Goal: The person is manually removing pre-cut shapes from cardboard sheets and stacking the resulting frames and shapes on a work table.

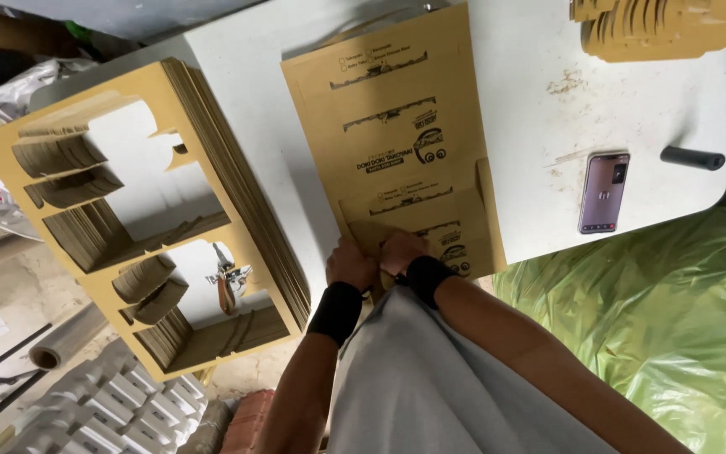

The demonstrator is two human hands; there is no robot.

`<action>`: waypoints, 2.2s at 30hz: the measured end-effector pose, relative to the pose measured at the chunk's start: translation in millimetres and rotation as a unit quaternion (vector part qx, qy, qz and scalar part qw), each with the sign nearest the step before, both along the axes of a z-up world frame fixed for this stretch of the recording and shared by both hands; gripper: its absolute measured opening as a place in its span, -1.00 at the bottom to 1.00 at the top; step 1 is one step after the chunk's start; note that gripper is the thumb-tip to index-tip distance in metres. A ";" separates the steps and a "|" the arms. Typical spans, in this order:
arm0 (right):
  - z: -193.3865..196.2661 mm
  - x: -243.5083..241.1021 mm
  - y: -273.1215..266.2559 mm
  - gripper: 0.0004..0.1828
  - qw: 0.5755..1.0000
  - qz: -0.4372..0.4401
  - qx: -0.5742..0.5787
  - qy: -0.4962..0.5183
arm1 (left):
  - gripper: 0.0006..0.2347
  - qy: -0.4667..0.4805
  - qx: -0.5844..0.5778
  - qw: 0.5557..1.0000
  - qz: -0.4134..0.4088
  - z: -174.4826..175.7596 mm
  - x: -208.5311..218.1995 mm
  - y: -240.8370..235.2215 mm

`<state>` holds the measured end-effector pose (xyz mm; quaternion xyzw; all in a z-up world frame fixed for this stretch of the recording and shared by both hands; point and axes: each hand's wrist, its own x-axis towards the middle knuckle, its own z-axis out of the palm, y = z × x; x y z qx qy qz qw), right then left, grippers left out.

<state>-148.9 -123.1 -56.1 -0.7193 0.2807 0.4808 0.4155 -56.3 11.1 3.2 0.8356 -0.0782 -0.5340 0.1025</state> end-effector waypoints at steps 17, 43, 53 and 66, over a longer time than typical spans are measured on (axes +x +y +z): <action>1.2 -6.0 18.8 -0.66 0.994 -0.100 -0.047 0.005 | -0.59 0.071 0.058 0.995 0.036 44.4 11.2 -18.4; -42.0 -15.8 9.9 -0.67 0.994 -0.100 -0.047 -0.018 | -0.70 0.024 -0.121 0.954 0.272 -13.4 -25.1 15.5; 77.3 36.3 0.9 -0.70 0.990 0.129 -0.045 -0.045 | -0.35 0.001 -0.139 0.949 0.281 54.2 -42.4 15.7; 7.6 -54.3 -39.3 -0.49 0.920 -0.346 0.011 -0.181 | -0.27 -0.020 -0.054 0.975 0.217 27.1 -79.6 24.4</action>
